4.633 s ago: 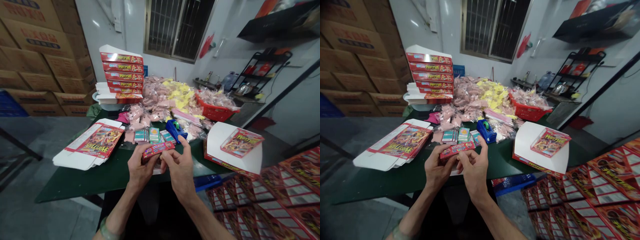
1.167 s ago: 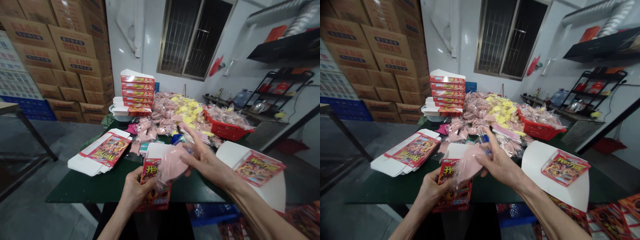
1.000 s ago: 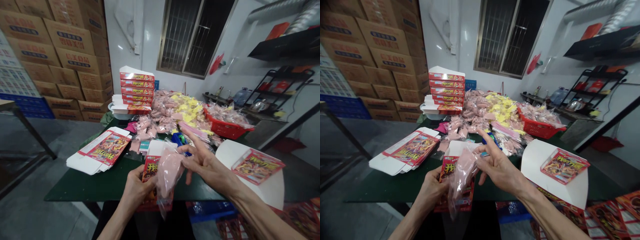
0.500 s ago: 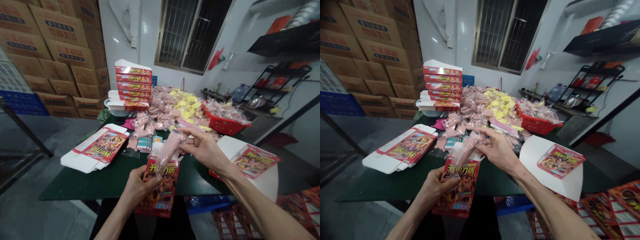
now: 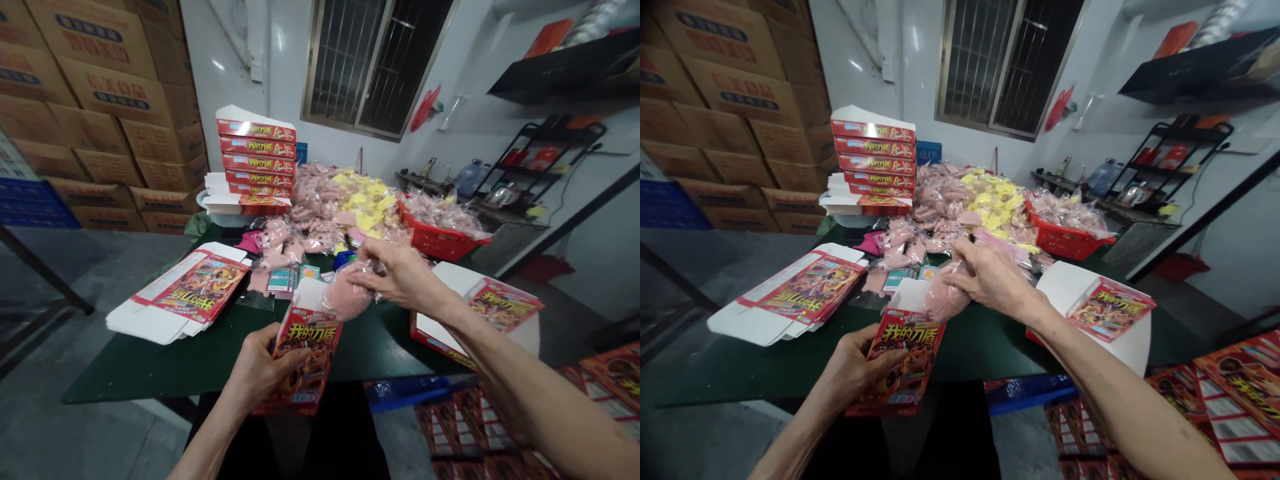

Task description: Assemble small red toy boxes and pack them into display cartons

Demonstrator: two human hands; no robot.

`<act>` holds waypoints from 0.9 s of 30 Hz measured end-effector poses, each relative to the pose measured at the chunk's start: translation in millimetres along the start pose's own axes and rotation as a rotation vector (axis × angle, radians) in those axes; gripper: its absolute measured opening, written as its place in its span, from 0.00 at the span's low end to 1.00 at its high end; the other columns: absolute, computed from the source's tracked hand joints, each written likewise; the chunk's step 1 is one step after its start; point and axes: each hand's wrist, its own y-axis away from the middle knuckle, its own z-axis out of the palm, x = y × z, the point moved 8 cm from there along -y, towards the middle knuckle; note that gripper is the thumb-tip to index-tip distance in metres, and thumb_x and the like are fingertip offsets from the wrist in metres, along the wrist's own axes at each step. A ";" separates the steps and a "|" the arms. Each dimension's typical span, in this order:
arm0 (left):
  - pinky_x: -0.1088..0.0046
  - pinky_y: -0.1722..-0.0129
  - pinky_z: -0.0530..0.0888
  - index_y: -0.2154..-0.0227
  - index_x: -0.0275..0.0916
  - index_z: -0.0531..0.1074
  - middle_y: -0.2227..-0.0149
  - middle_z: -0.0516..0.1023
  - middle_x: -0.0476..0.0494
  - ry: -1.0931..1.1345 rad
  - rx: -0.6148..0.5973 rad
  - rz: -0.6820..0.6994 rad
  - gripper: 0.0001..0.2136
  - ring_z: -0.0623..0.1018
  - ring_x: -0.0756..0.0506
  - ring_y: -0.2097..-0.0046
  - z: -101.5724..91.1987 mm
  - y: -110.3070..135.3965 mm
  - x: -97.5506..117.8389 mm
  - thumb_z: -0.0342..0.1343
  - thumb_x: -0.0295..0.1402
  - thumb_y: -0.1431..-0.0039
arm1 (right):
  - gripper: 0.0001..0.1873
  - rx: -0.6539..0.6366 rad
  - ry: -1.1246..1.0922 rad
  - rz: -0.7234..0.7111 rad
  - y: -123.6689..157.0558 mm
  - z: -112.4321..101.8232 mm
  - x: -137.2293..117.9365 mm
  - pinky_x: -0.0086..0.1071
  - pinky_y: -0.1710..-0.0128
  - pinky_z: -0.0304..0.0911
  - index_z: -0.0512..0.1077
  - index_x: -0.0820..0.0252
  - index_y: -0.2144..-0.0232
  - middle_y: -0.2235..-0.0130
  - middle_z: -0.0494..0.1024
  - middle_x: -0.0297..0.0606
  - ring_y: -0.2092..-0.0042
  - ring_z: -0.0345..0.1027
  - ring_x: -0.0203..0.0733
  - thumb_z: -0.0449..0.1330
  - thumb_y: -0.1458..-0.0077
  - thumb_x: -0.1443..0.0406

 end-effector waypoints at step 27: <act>0.71 0.66 0.74 0.64 0.34 0.74 0.67 0.81 0.44 0.058 -0.080 0.100 0.17 0.78 0.44 0.66 1.6 -7.5 10.1 0.65 0.37 0.57 | 0.13 -0.008 -0.338 0.096 -19.4 1.1 -22.8 0.26 0.76 0.45 0.60 0.59 0.78 0.79 0.58 0.26 0.76 0.49 0.30 0.59 0.48 0.63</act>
